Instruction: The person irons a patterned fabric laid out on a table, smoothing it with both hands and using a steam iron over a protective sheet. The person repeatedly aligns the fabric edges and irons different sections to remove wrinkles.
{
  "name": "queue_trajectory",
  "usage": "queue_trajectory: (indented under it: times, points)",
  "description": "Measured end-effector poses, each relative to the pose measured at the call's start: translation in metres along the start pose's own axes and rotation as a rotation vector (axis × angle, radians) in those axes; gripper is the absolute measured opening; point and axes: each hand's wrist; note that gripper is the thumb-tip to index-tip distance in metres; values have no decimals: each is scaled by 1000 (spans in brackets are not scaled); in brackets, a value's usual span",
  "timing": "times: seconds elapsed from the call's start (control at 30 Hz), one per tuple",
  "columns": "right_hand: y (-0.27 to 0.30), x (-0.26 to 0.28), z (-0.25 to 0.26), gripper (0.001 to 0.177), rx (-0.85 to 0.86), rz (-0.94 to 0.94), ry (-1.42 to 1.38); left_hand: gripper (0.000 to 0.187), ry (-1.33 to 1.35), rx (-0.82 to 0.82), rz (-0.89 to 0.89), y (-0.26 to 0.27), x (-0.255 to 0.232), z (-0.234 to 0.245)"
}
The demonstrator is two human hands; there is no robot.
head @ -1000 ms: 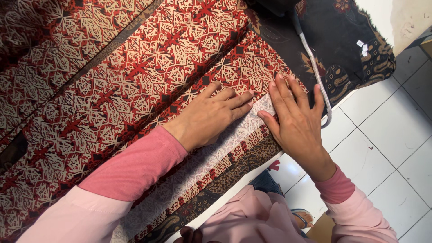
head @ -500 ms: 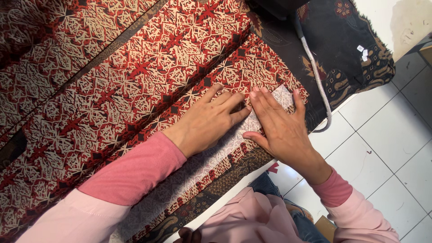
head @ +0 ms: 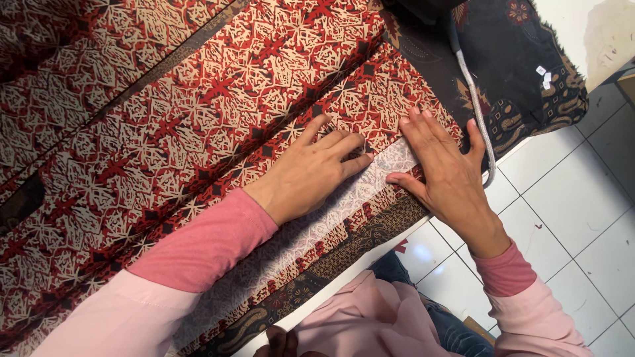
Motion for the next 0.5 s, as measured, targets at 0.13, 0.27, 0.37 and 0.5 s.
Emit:
queue_trajectory:
  times: [0.13,0.27,0.37,0.5]
  points:
    - [3,-6,1,81,8,47,-34,53,18,69,25,-1,-1,0]
    - [1,-13,5,78,-15,134,-37,54,-69,-23,-13,-1,-6,1]
    - [3,-16,5,71,29,199,-18,54,-131,-24,-37,0,-7,0]
    - [3,-17,-3,69,39,218,50,55,-132,-10,-36,0,-8,0]
Point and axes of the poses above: each hand's wrist, its own y-axis away from the middle knuckle, its own z-axis out of the back of the hand, x = y × z, and after that the axes turned 9 degrees about -x, right-handed
